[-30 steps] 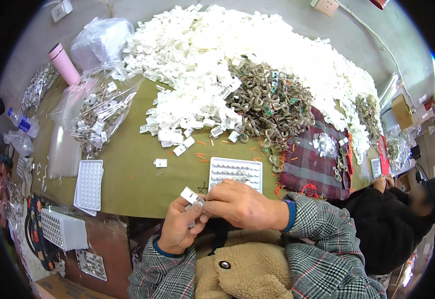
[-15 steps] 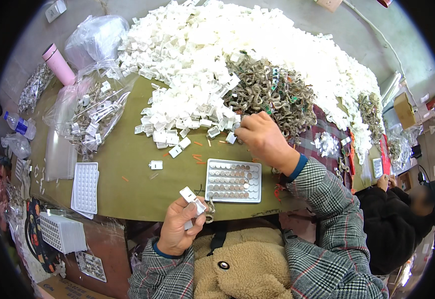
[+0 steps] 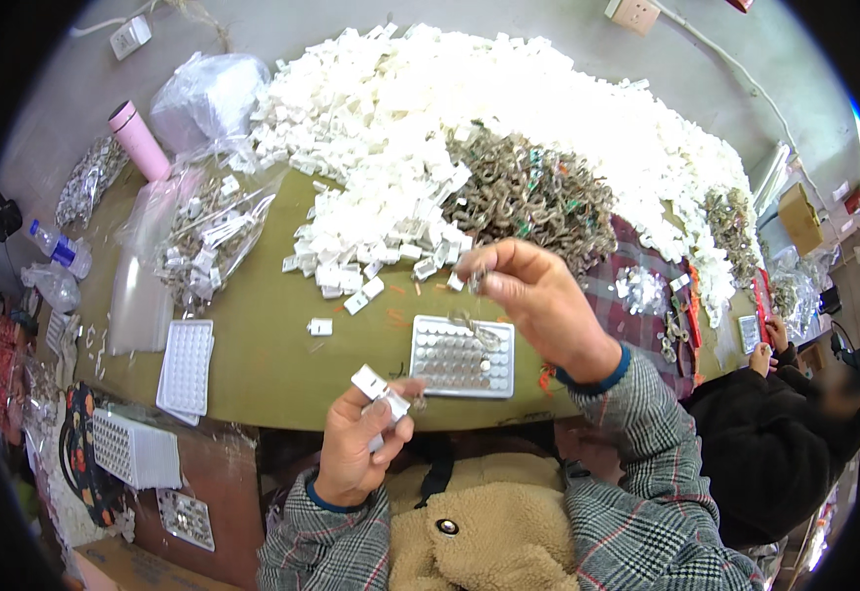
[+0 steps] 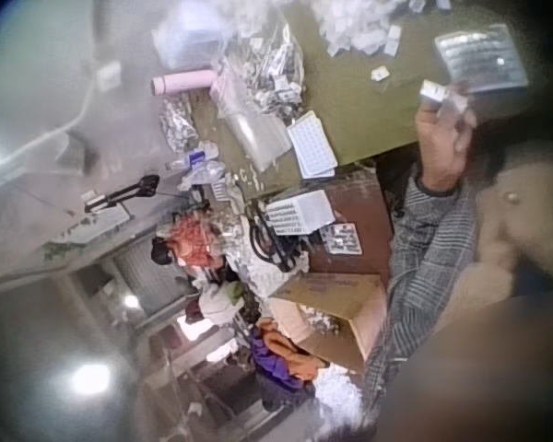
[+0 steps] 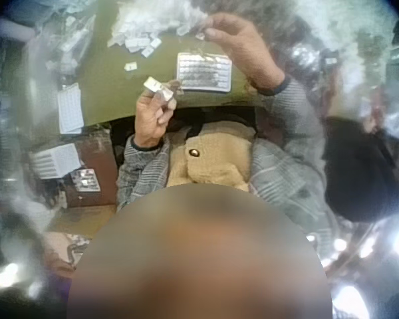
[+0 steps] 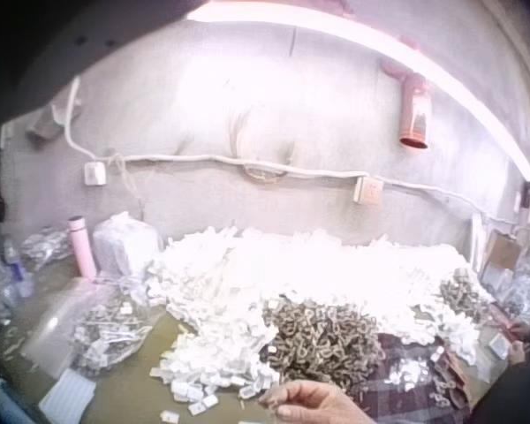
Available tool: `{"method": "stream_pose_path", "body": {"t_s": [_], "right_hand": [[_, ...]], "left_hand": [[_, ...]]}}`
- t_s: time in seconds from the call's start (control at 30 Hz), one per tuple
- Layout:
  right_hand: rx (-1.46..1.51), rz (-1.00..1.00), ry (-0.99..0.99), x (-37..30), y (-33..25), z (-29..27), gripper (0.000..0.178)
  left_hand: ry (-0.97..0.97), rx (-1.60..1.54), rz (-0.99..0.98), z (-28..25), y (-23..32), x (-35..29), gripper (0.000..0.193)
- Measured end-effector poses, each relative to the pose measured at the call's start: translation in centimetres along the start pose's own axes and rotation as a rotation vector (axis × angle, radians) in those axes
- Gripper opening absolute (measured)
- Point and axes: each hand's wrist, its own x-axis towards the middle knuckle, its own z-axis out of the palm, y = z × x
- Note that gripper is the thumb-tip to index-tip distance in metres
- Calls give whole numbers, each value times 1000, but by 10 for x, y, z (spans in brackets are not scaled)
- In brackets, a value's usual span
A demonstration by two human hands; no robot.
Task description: The person repeatedly picks small white plastic housings and metal contacts from a table, inserts the contacts into the housings, and places the assembled units into a white tray. The person handles items one at a time and continues the same insertion cycle throughout the clip.
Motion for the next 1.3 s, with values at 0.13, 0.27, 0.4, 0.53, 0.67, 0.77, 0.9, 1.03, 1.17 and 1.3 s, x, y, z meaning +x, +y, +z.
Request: {"method": "stream_pose_path", "body": {"t_s": [0.13,0.27,0.4,0.53,0.67,0.77,0.9,1.03,1.17,1.3], "right_hand": [[125,75,-15,-54,29,33,18],[217,31,38,-79,53,47,16],[458,75,91,-95,67,49,17],[559,109,108,-103,66,45,17],[527,-5,228,-108,58,41,14],[183,85,98,-117,55,46,11],[-202,6,-2,-121,55,51,13],[-75,119,24,-121,50,49,9],[194,196,72,-119,50,50,7],[-17,126,75,-117,55,54,10]], "left_hand": [[-59,11,-46,18,5,-4,27],[-40,66,-206,26,-5,-14,25],[-128,279,-133,29,-23,-20,21],[-79,414,-123,34,-34,-26,19],[120,267,-24,30,-32,-22,21],[86,268,-28,26,-37,-21,24],[51,264,10,23,-42,-18,30],[79,235,35,24,-43,-15,26],[52,264,43,23,-45,-13,26],[69,245,32,20,-45,-12,24]]}}
